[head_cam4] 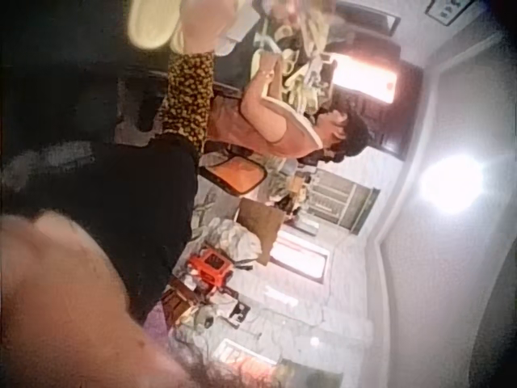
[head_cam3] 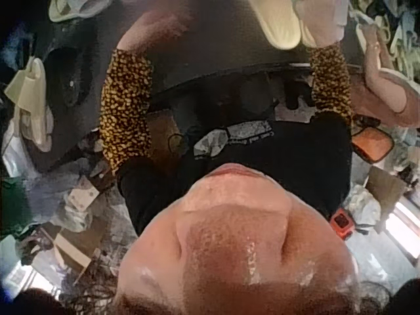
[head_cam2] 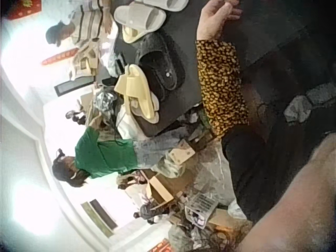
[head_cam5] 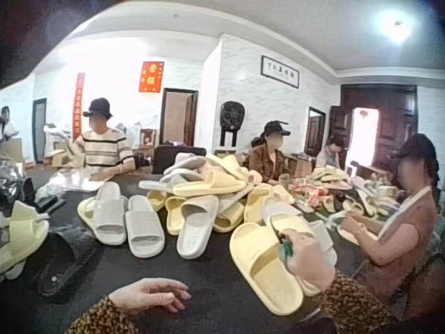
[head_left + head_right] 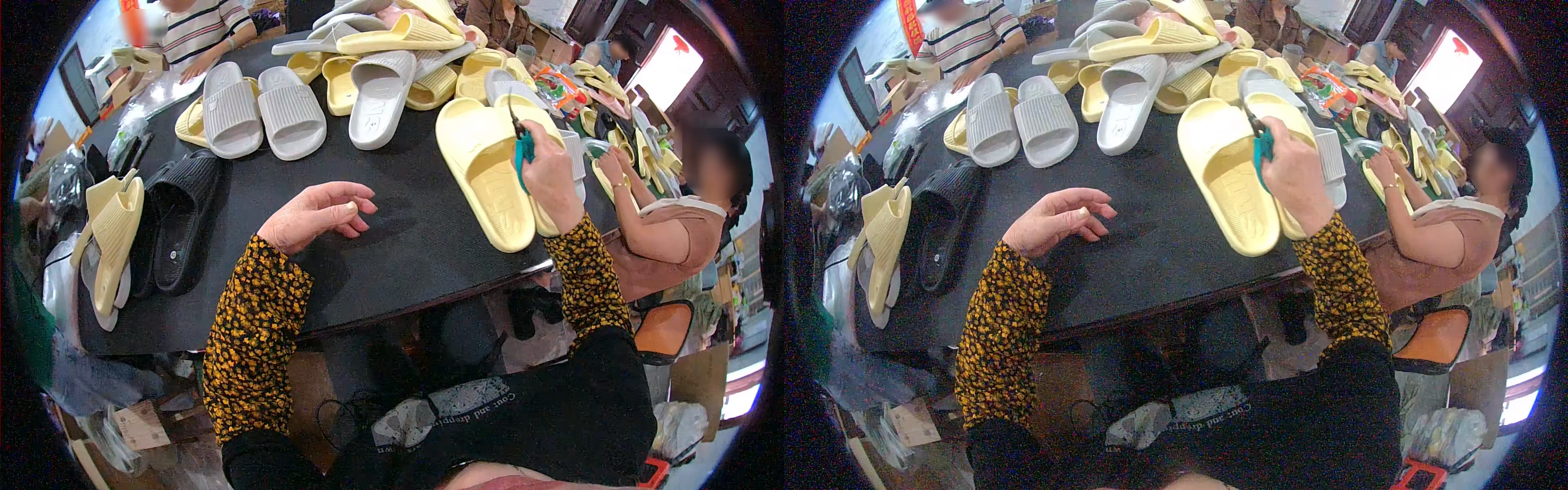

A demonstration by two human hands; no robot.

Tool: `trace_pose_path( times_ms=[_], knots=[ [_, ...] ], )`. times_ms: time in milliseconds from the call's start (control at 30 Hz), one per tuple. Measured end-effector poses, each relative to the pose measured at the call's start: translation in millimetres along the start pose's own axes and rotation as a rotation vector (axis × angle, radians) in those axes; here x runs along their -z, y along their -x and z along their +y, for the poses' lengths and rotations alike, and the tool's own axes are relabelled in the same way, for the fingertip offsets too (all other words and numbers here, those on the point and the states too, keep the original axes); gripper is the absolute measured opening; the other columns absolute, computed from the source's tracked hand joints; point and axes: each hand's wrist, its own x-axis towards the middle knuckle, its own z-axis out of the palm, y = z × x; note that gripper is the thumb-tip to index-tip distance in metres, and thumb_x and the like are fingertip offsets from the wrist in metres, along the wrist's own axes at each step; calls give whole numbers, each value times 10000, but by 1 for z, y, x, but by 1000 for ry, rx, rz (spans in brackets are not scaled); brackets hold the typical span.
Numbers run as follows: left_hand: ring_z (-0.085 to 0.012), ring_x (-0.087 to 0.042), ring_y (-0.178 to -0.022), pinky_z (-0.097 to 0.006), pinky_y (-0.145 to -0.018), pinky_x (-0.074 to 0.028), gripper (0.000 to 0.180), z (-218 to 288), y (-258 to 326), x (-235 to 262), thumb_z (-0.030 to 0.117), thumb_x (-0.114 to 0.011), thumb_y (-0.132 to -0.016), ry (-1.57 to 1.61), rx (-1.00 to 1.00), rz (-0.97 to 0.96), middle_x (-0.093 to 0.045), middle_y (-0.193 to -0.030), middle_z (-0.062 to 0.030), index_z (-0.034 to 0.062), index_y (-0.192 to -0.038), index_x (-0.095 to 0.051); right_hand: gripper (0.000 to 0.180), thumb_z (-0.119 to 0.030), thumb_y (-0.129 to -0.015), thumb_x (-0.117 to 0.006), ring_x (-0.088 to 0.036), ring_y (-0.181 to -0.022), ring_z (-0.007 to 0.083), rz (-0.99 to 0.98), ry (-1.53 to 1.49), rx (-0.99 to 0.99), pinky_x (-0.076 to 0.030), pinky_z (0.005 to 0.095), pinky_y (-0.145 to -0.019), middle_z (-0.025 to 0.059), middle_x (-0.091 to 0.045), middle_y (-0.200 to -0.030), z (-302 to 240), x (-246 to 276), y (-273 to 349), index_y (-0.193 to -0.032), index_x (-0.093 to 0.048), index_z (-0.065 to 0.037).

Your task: Trim excess plastic materials and loose threads from manufactured sandals using small snips.

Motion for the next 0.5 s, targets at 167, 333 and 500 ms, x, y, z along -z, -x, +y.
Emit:
trace_pose_path(
  times_ms=[167,333,500],
  knots=[
    [-167,-604,-958,-300,-831,-505,442,0,-3,0,252,-576,-936,3,-8,-5,-599,-1148,-103,-1,-1288,-489,335,-127,-812,-621,-625,-650,349,-63,-22,54,-480,453,-577,158,-616,-690,-12,-27,-10,-1131,-523,-106],
    [-170,-603,-958,-302,-836,-503,446,2,-1,0,259,-573,-938,-13,-12,-1,-597,-1154,-103,0,-1291,-488,349,-100,-801,-623,-627,-663,347,-157,102,30,-494,437,-588,163,-615,-696,-15,-45,-21,-1136,-525,-102],
    [-170,-601,-958,-301,-835,-502,444,0,-1,0,254,-569,-940,-14,-7,10,-592,-1162,-106,-1,-1294,-487,270,-161,-837,-598,-642,-673,330,-142,224,24,-507,437,-576,147,-630,-733,12,-59,-43,-1083,-516,-86]
  ],
)
